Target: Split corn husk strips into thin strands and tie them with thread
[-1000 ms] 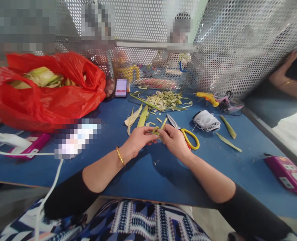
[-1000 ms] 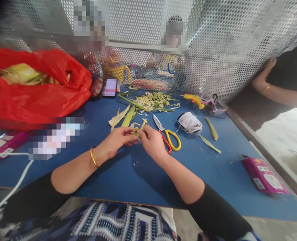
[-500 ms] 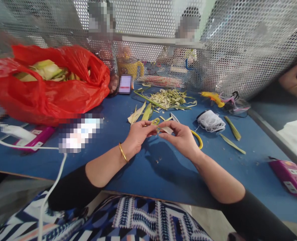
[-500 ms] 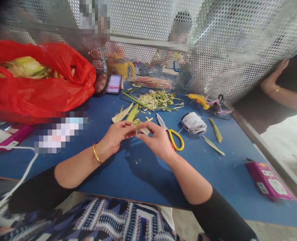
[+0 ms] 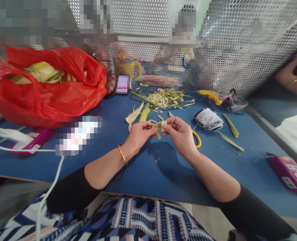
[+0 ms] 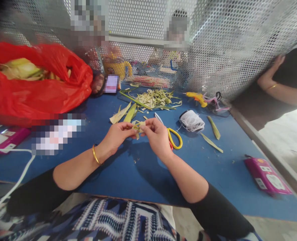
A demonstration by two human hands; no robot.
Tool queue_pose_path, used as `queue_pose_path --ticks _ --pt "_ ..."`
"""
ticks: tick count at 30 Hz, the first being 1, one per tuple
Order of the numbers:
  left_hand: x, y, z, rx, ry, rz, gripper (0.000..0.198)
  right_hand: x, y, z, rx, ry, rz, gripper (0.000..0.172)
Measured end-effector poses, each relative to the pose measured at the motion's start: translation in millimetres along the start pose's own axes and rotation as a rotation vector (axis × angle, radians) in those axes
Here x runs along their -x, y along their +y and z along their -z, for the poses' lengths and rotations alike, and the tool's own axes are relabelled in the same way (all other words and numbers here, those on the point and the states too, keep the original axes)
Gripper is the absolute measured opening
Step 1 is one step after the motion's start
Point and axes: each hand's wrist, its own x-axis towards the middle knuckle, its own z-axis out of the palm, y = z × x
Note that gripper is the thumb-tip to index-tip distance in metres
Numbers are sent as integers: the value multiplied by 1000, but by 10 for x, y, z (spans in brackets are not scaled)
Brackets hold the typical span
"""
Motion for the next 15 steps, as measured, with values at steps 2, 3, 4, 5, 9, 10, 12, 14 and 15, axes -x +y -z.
queue_pose_path --ticks 2,3,4,5,9,10,12,14,15 --pt "-2 -5 0 -20 5 -10 14 3 10 -14 -9 -10 -19 25" --pt "-1 -4 -2 -26 10 -11 14 6 12 -20 2 -18 -19 25" --pt "1 -1 -5 -31 16 -12 15 10 11 -25 18 -24 -18 25" --pt "3 2 -9 -36 21 -15 15 15 9 -29 32 -26 -21 24" --pt "8 -5 -18 -81 39 -50 18 24 2 -43 45 10 -65 22" --pt "6 -14 -15 -102 38 -64 18 23 3 -45 38 20 -77 23" --pt "-3 -42 -4 -154 25 -100 16 21 11 -45 27 27 -90 27" --pt "-14 -76 13 -208 15 -142 12 23 25 -44 32 16 -90 30" --pt "-19 -92 22 -240 14 -162 10 25 34 -44 38 8 -88 30"
